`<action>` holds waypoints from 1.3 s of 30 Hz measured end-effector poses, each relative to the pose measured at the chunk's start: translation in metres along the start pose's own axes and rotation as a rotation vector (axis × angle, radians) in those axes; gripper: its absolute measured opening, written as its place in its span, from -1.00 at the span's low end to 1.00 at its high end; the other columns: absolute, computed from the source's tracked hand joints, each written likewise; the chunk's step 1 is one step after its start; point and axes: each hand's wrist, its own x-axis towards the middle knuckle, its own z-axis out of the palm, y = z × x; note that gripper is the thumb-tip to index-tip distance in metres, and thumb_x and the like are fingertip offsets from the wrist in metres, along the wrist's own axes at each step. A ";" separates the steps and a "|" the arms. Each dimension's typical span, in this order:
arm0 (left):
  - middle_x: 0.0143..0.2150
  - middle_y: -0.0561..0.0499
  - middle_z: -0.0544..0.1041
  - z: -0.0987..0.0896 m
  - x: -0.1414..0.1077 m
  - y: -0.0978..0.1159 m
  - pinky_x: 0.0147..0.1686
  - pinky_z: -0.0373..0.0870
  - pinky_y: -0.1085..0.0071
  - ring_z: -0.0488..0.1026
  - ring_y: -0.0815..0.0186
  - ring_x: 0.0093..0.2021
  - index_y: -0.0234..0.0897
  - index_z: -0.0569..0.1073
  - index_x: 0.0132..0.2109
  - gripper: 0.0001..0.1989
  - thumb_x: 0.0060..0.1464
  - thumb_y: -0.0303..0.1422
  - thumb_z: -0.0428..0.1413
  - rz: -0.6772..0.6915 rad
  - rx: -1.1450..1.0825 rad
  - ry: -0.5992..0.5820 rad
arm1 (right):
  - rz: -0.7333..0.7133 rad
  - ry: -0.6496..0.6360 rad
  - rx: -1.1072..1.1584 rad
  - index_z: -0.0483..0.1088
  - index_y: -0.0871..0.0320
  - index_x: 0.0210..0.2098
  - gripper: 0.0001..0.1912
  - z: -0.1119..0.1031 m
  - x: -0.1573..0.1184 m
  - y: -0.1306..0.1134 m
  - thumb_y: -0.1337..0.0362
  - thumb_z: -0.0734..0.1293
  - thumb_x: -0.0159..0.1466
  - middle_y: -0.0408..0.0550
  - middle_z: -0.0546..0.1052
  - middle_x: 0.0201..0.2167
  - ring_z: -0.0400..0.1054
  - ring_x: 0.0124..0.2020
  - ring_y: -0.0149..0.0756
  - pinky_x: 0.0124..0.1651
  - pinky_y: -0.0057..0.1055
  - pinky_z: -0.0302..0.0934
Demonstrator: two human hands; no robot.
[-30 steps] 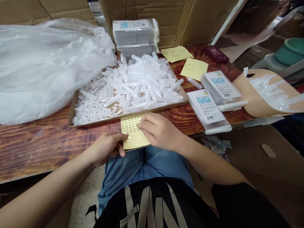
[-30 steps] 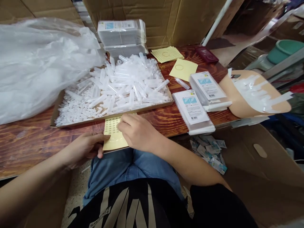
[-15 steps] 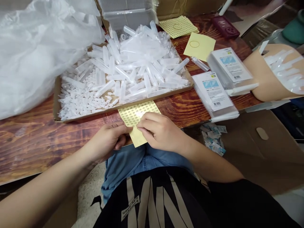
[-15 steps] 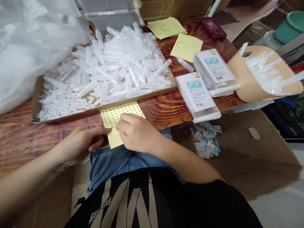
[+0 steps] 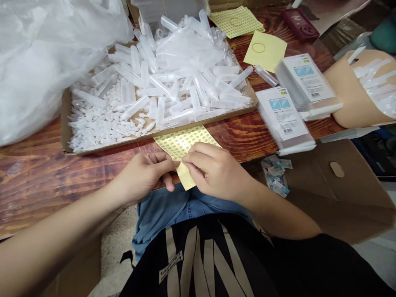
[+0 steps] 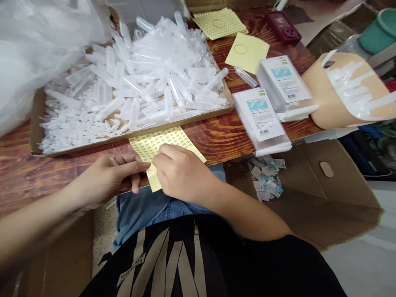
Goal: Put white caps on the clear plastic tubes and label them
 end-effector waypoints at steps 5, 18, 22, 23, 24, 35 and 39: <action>-0.63 -0.02 0.53 0.003 0.000 -0.003 -0.61 0.13 0.53 0.33 0.43 -0.64 -0.29 0.47 -0.44 -0.70 0.02 -0.14 0.28 0.117 0.102 -0.015 | -0.013 0.017 -0.128 0.39 0.14 -0.45 -0.71 -0.003 -0.003 -0.008 0.48 0.16 0.32 0.02 0.45 -0.41 0.31 -0.34 -0.23 -0.23 -0.27 0.30; -0.58 0.03 0.54 0.012 -0.004 -0.003 -0.45 0.40 0.48 0.51 0.35 -0.56 -0.30 0.43 -0.44 -0.67 -0.01 -0.15 0.33 0.208 0.051 -0.019 | -0.023 0.059 -0.210 0.35 0.10 -0.52 -0.68 0.010 0.000 -0.016 0.46 0.17 0.33 0.00 0.40 -0.49 0.26 -0.41 -0.24 -0.33 -0.24 0.24; -0.58 0.02 0.54 0.015 -0.004 -0.003 -0.43 0.42 0.47 0.52 0.34 -0.54 -0.28 0.38 -0.46 -0.66 0.02 -0.16 0.30 0.215 0.080 -0.001 | -0.046 0.122 -0.216 0.31 0.10 -0.54 -0.66 0.011 0.000 -0.016 0.43 0.17 0.35 0.00 0.40 -0.51 0.24 -0.43 -0.24 -0.35 -0.25 0.22; -0.58 0.02 0.54 0.015 -0.004 -0.004 -0.42 0.42 0.47 0.52 0.34 -0.54 -0.28 0.38 -0.46 -0.65 0.03 -0.15 0.30 0.219 0.081 -0.003 | -0.057 0.143 -0.225 0.31 0.10 -0.54 -0.66 0.012 -0.001 -0.016 0.43 0.17 0.36 -0.01 0.40 -0.51 0.24 -0.44 -0.25 -0.36 -0.26 0.22; -0.59 0.02 0.54 0.015 -0.004 -0.004 -0.42 0.43 0.47 0.53 0.34 -0.54 -0.28 0.38 -0.46 -0.65 0.03 -0.15 0.29 0.225 0.081 -0.007 | -0.067 0.165 -0.237 0.31 0.11 -0.54 -0.65 0.013 -0.001 -0.016 0.44 0.17 0.36 -0.01 0.40 -0.52 0.24 -0.45 -0.26 -0.36 -0.27 0.23; -0.53 0.03 0.58 0.009 -0.003 -0.008 -0.44 0.39 0.47 0.57 0.32 -0.50 -0.28 0.43 -0.41 -0.64 0.00 -0.09 0.31 0.224 0.100 -0.021 | -0.089 0.344 -0.224 0.34 0.16 -0.55 -0.70 0.025 -0.005 -0.009 0.51 0.22 0.28 -0.09 0.41 -0.53 0.31 -0.45 -0.33 -0.35 -0.36 0.26; -0.52 0.00 0.60 0.007 -0.003 -0.008 -0.56 0.26 0.52 0.57 0.32 -0.50 -0.29 0.46 -0.38 -0.67 0.06 -0.11 0.28 0.217 0.118 -0.033 | -0.049 0.367 -0.134 0.31 0.14 -0.55 -0.73 0.027 -0.004 -0.004 0.53 0.24 0.22 -0.10 0.46 -0.51 0.38 -0.43 -0.36 -0.33 -0.42 0.31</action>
